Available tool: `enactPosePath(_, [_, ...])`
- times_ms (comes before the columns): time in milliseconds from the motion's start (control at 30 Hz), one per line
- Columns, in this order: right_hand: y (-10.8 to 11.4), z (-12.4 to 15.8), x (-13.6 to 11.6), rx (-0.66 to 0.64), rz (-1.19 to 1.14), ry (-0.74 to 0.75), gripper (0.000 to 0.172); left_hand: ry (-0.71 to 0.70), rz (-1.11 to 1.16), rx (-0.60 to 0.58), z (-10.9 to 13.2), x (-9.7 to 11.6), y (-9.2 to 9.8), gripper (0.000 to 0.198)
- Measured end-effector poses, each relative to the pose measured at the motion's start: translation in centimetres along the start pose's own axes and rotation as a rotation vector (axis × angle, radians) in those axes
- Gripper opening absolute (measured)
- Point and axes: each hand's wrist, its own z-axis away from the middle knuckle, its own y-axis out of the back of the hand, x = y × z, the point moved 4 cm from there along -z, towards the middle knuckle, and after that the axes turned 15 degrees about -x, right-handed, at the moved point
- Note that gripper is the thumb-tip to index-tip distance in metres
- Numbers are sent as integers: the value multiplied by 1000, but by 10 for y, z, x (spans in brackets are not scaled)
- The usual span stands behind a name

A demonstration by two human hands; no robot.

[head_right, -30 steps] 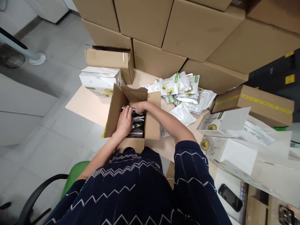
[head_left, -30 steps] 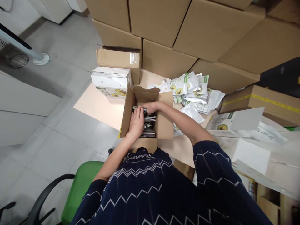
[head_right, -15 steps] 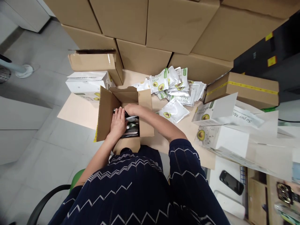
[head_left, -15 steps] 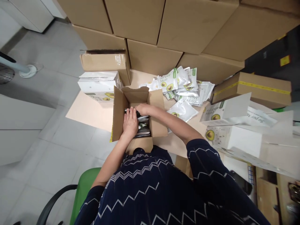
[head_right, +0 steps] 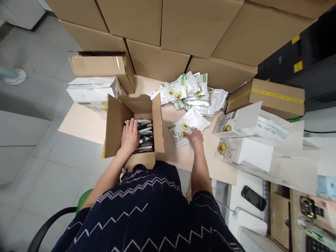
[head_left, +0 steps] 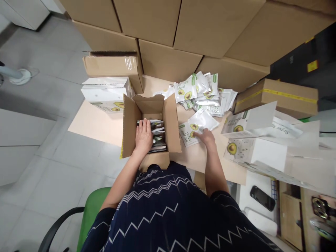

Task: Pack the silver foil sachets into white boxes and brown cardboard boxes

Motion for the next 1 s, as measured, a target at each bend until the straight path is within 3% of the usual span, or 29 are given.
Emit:
enactPosePath(100, [-39, -1, 24, -39, 11, -60, 87, 1, 5, -2, 0, 0, 0, 66])
enactPosePath(233, [-57, -1, 29, -22, -138, -84, 96, 7, 1, -6, 0, 0, 1, 65])
enactPosePath(433, [-53, 6, 30, -166, -553, 70, 37, 4, -2, -11, 1, 1, 1, 65])
enactPosePath(533, [-46, 15, 24, -208, -753, 172, 33, 7, -3, -13, 0, 1, 0, 65])
enactPosePath(600, [-35, 21, 18, -172, -758, 219, 34, 11, -1, -14, 0, 1, -1, 65])
enactPosePath(667, [-15, 30, 9, -53, -702, 295, 34, 13, 3, -13, 0, 1, -1, 65])
enactPosePath(867, [74, 96, -39, 630, -607, 675, 42, 16, -2, -20, 2, 2, 0, 64])
enactPosePath(933, [97, 128, -68, 700, -609, 860, 38, 17, -5, -11, 3, 2, 1, 63])
enactPosePath(1000, [111, 159, -104, 658, -565, 1086, 32, 13, -8, 0, 4, 2, 2, 63])
